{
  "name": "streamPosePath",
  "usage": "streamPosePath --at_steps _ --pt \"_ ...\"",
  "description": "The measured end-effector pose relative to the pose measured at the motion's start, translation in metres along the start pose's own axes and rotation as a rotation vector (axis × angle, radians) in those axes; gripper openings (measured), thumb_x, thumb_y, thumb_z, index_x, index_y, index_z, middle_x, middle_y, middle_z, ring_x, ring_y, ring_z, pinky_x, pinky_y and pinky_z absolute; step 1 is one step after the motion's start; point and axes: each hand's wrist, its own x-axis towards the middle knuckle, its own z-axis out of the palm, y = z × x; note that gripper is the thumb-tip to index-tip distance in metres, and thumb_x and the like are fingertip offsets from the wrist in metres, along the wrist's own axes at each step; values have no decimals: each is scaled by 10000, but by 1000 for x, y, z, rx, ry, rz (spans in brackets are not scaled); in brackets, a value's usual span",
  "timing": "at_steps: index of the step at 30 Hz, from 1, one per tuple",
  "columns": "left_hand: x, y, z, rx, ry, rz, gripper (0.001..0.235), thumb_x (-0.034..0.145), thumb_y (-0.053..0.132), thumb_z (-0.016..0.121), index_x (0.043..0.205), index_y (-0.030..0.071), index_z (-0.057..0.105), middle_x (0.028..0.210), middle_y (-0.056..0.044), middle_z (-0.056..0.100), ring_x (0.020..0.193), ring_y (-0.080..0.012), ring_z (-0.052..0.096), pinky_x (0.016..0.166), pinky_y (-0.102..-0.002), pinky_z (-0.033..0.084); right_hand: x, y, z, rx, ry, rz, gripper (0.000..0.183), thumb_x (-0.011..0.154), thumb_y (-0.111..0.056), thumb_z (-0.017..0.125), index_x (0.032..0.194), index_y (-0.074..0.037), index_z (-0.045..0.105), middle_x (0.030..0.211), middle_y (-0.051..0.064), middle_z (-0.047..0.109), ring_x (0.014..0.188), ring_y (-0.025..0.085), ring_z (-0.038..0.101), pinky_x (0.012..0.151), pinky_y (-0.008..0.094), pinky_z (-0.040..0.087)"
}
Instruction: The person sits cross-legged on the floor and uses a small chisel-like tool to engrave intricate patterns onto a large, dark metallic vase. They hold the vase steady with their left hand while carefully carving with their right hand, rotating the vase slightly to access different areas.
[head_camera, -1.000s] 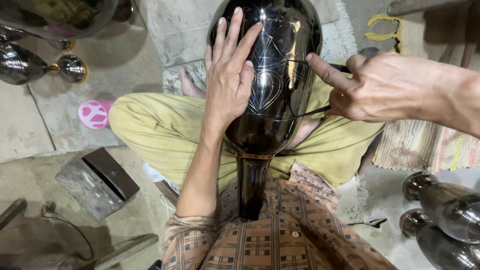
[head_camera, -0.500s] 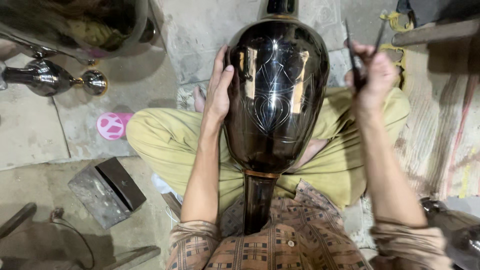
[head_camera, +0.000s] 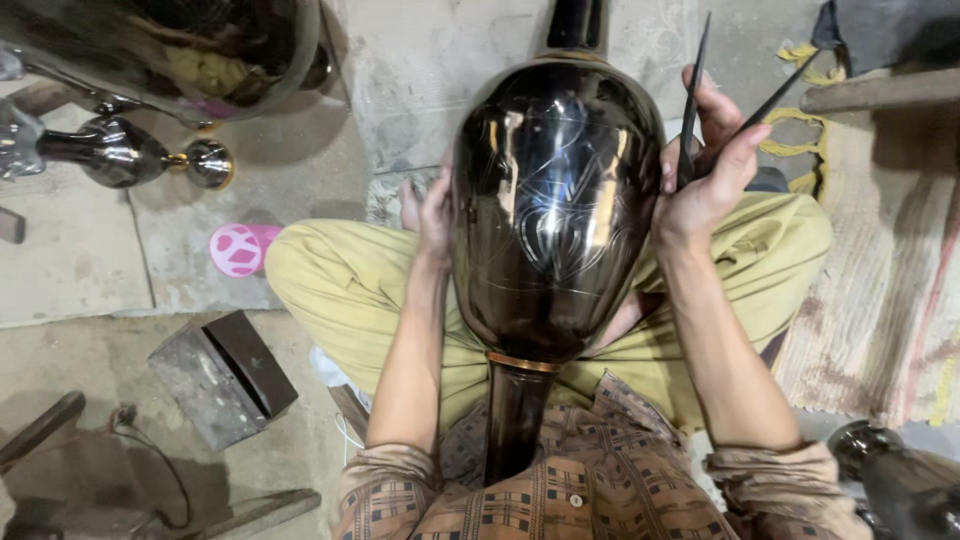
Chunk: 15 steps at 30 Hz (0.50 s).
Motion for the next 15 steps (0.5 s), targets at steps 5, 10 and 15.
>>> streamPosePath --at_steps 5,10,15 --pt "9 -15 -10 -250 -124 -46 736 957 418 460 1606 97 326 1602 -164 448 1452 -338 439 1243 -518 297 -1 -38 3 103 -77 217 691 1164 -565 369 1271 69 625 1139 199 666 543 109 493 445 232 373" --pt "-21 36 17 553 165 282 700 899 403 488 1519 80 465 1559 -159 537 1428 -320 512 1268 -479 154 1 -115 -27 -165 -217 334 449 1157 -363 536 1314 46 631 989 189 746 510 127 647 418 216 423" --pt "-85 93 84 965 180 576 520 903 433 541 1292 102 642 1581 -166 518 1479 -337 489 1246 -653 36 4 -173 -18 -582 -297 315 632 865 44 746 1431 -21 472 954 127 696 748 125 713 475 215 515"
